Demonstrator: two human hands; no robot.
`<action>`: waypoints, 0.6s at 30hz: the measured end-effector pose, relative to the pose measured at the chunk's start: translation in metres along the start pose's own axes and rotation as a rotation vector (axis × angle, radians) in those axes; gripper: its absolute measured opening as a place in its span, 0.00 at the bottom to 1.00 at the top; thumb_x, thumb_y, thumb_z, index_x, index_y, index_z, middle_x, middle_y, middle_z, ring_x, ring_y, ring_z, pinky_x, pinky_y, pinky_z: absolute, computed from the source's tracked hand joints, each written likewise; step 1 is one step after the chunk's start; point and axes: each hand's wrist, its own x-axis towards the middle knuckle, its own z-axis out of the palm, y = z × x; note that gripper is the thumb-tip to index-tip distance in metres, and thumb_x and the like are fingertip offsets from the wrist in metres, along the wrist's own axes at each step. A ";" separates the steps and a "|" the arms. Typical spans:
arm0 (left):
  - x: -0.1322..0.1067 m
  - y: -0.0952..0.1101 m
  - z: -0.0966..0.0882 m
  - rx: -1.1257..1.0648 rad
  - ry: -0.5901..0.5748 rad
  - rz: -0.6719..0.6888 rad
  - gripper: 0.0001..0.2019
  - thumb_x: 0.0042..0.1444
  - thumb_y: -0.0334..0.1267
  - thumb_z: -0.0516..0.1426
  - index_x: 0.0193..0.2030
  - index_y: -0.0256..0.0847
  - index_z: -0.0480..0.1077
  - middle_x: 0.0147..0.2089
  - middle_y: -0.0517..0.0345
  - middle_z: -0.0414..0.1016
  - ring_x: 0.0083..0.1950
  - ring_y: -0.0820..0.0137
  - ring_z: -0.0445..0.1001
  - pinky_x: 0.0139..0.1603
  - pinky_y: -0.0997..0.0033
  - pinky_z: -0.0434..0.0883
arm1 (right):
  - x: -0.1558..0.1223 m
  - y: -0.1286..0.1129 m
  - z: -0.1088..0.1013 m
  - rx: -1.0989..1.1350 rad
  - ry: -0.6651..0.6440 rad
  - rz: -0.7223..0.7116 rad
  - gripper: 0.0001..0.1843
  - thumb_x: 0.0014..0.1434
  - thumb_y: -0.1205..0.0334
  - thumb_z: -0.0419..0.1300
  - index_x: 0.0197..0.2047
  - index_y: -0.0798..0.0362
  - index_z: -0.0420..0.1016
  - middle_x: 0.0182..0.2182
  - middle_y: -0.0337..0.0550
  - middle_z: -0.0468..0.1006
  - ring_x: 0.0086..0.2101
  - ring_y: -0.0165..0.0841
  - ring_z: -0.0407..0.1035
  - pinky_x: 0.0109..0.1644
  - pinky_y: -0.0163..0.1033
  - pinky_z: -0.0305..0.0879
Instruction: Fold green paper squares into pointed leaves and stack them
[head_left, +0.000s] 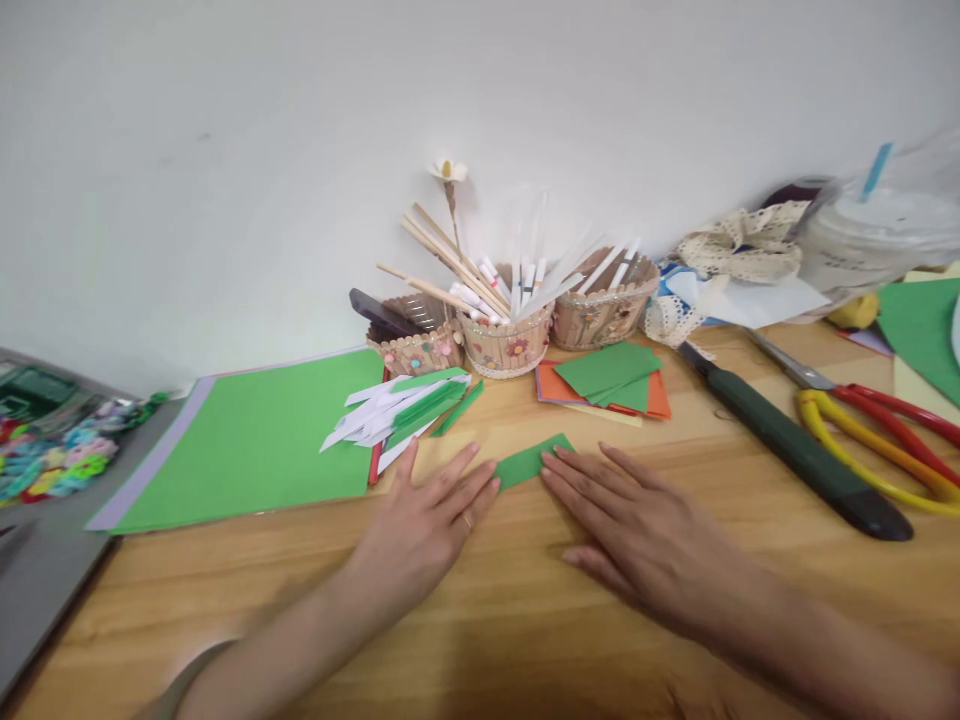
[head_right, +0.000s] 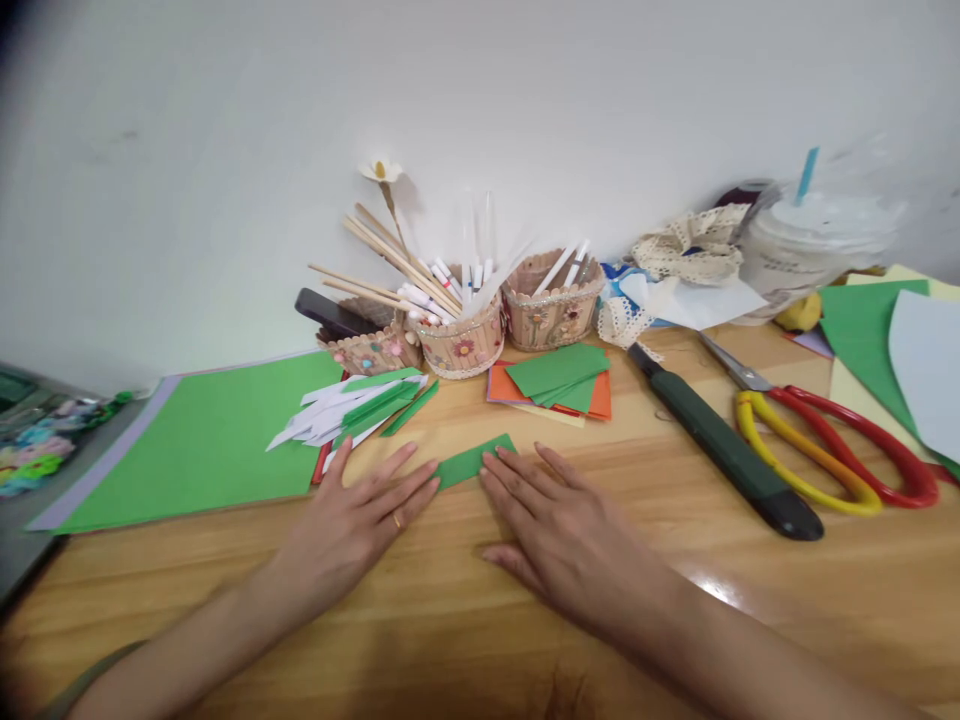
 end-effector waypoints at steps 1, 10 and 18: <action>0.002 -0.001 0.001 -0.004 -0.007 0.007 0.20 0.68 0.32 0.37 0.59 0.38 0.61 0.62 0.56 0.63 0.68 0.63 0.50 0.64 0.43 0.27 | 0.003 0.001 0.000 -0.003 0.001 0.004 0.26 0.66 0.52 0.43 0.58 0.61 0.64 0.55 0.52 0.69 0.55 0.40 0.62 0.59 0.49 0.56; 0.002 -0.006 0.003 -0.017 -0.077 0.066 0.19 0.68 0.32 0.38 0.63 0.38 0.57 0.64 0.53 0.60 0.67 0.64 0.52 0.66 0.49 0.41 | 0.028 0.000 -0.002 -0.031 -0.120 0.012 0.36 0.50 0.37 0.58 0.55 0.52 0.68 0.39 0.48 0.75 0.43 0.43 0.66 0.49 0.49 0.63; 0.001 -0.020 0.000 -0.175 -0.141 0.089 0.19 0.68 0.35 0.39 0.64 0.43 0.55 0.65 0.57 0.58 0.68 0.64 0.50 0.64 0.51 0.49 | 0.015 0.014 -0.005 0.013 -0.026 -0.023 0.27 0.64 0.45 0.45 0.54 0.55 0.68 0.49 0.44 0.74 0.51 0.38 0.63 0.59 0.50 0.51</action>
